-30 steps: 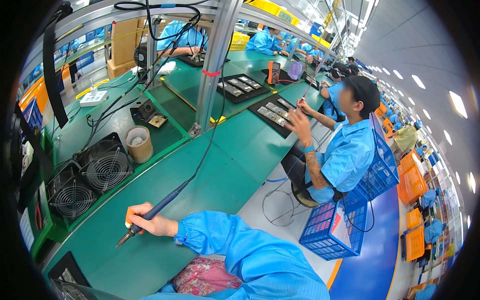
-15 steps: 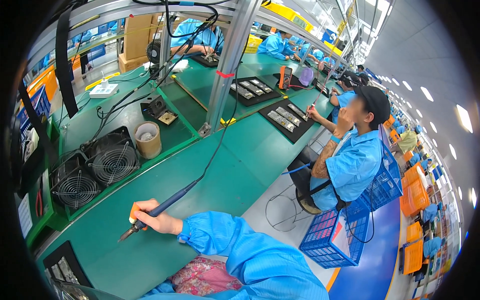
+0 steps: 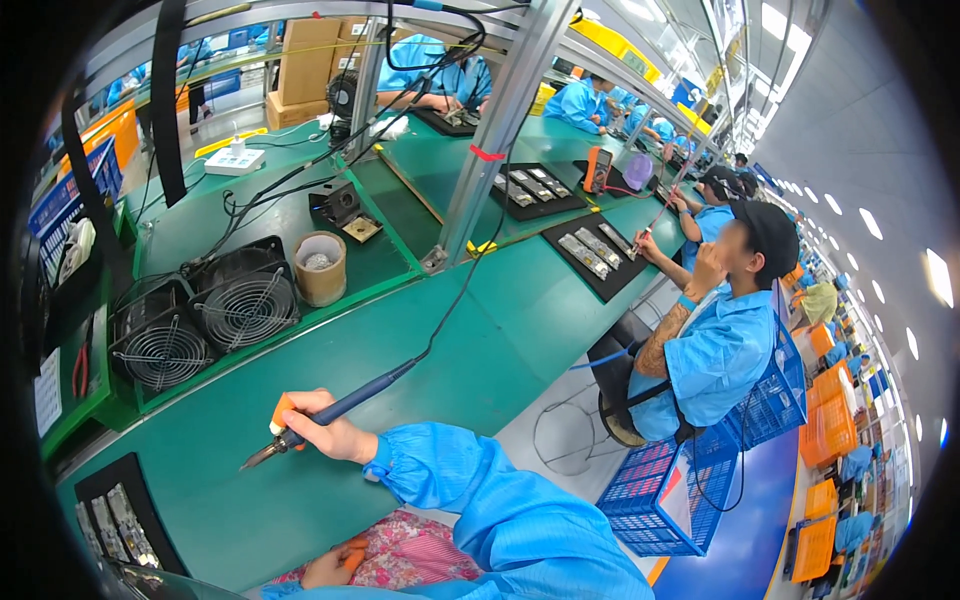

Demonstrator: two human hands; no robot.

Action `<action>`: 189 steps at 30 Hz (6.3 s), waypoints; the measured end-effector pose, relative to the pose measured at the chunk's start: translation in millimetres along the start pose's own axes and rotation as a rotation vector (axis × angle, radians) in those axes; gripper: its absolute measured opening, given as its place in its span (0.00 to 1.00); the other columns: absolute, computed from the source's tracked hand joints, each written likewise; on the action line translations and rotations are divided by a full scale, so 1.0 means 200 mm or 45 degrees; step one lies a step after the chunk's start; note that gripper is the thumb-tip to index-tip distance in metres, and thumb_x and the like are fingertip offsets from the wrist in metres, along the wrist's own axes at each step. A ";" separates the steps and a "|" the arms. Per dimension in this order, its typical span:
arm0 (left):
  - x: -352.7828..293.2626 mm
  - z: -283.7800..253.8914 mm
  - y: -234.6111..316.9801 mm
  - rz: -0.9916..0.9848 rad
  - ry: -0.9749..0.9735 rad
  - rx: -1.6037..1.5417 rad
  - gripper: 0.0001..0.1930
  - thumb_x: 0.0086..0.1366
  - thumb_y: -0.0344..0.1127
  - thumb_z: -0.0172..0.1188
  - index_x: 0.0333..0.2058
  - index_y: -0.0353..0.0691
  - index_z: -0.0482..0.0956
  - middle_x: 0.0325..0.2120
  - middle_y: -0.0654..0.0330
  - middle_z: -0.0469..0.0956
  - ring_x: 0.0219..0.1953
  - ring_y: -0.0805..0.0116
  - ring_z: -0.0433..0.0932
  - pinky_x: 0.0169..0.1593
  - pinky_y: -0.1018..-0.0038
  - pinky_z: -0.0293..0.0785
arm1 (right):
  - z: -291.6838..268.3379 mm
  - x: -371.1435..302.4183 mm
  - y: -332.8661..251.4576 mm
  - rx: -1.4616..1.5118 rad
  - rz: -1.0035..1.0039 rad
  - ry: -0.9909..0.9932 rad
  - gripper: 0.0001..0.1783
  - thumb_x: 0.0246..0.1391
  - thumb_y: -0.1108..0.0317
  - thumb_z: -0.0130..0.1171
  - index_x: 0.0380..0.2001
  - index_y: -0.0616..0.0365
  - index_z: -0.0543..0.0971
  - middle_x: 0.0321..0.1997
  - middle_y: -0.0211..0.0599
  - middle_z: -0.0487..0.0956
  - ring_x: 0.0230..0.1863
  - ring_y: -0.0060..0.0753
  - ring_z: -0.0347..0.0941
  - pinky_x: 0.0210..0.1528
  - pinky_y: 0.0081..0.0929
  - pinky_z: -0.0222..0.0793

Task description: The person solders components onto circuit boards using a soldering iron and solder wire, passes the boards down the assembly line, and solders components onto another set of circuit boards.

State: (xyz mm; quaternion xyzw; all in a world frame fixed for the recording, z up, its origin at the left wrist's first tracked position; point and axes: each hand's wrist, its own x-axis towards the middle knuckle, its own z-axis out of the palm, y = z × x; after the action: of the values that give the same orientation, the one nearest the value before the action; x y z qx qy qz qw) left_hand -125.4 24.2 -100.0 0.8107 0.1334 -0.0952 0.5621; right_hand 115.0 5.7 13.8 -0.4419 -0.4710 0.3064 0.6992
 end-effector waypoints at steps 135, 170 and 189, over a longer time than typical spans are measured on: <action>-0.48 -0.75 0.15 0.031 1.333 0.135 0.11 0.54 0.17 0.51 0.34 0.36 0.76 0.39 0.60 0.71 0.37 0.70 0.69 0.41 0.77 0.64 | 0.38 0.06 -0.06 -0.557 0.058 -0.077 0.07 0.50 0.72 0.50 0.26 0.65 0.75 0.15 0.31 0.70 0.16 0.18 0.64 0.18 0.18 0.56; -0.43 -0.61 0.17 0.128 0.968 1.085 0.06 0.48 0.30 0.55 0.25 0.43 0.68 0.52 0.63 0.70 0.36 0.70 0.68 0.42 0.74 0.62 | 0.40 -0.05 0.01 -0.486 0.188 0.161 0.14 0.49 0.64 0.50 0.25 0.67 0.76 0.14 0.28 0.68 0.14 0.16 0.60 0.17 0.16 0.52; -0.44 -0.61 0.14 0.183 0.985 1.055 0.06 0.46 0.30 0.56 0.22 0.42 0.66 0.51 0.63 0.70 0.34 0.70 0.67 0.41 0.75 0.62 | 0.40 -0.03 0.01 -0.530 0.110 0.082 0.14 0.50 0.63 0.51 0.27 0.67 0.76 0.16 0.31 0.70 0.15 0.18 0.62 0.19 0.17 0.55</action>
State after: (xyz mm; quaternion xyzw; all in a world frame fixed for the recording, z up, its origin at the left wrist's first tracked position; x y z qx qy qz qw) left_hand -199.2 120.4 -5.4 0.9463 0.2253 0.2026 0.1127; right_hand 37.6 27.5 22.7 -0.6061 -0.4822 0.2181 0.5937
